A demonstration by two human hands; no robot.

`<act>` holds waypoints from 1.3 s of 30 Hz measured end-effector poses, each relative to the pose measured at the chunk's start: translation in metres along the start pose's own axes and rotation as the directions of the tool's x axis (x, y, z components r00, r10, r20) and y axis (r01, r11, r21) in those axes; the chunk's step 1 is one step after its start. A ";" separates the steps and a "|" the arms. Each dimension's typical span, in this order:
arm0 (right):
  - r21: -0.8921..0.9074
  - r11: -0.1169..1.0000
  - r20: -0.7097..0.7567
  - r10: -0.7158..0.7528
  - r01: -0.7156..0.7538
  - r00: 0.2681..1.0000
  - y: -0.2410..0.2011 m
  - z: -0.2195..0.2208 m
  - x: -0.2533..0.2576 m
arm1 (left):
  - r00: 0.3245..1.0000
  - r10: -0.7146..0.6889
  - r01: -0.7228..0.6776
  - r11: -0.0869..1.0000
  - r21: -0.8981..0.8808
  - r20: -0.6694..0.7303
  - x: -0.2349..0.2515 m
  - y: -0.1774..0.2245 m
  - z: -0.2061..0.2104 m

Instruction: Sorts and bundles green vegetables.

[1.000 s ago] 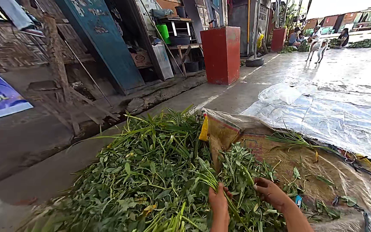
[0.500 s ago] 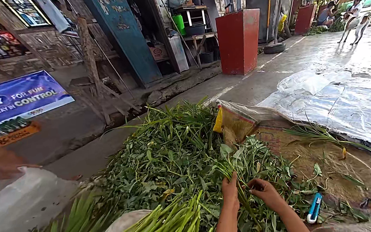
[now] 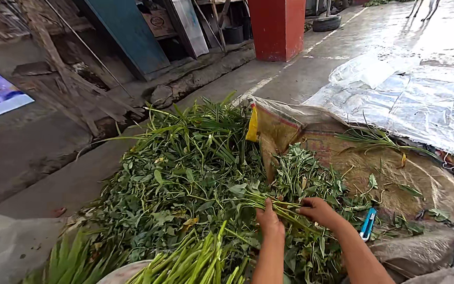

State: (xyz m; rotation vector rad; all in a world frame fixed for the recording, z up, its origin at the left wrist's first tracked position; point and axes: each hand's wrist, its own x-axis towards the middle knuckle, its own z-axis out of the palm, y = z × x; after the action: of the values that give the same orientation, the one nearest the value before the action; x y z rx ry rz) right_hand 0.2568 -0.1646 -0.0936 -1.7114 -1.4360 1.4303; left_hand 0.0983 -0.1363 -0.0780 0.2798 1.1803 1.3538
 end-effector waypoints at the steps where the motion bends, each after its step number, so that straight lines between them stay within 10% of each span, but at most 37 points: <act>1: -0.009 1.000 -0.017 0.027 -0.027 0.999 0.005 -0.003 0.001 | 1.000 0.011 -0.011 1.000 -0.006 -0.009 -0.004 -0.005 0.004; 8: -0.173 0.825 -0.391 0.444 -0.538 0.807 0.058 -0.011 0.000 | 0.923 0.378 -0.375 0.926 0.047 -0.072 0.033 0.030 -0.010; 16: 0.331 0.843 -0.356 0.527 -0.424 0.772 0.060 0.107 0.050 | 0.990 0.105 -0.092 0.987 0.133 -0.097 0.031 0.017 -0.014; 24: 0.347 0.932 -0.461 0.266 -0.104 0.847 0.034 0.043 0.043 | 0.954 -0.285 0.282 0.958 0.044 0.090 0.030 0.033 -0.022; 32: 0.069 0.996 -0.463 0.087 -0.062 0.882 -0.005 0.033 0.011 | 0.943 0.007 -0.194 0.825 0.530 0.333 0.014 0.018 -0.014; 39: -0.015 0.992 -0.374 -0.122 0.126 0.920 -0.015 0.049 0.002 | 0.922 0.041 -0.248 0.826 0.506 0.385 0.014 0.007 -0.016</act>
State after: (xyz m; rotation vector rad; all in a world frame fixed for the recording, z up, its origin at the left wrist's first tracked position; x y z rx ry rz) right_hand 0.2061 -0.1699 -0.0981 -1.7382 -1.2951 0.9750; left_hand 0.0785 -0.1295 -0.0873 1.0126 1.2256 1.0023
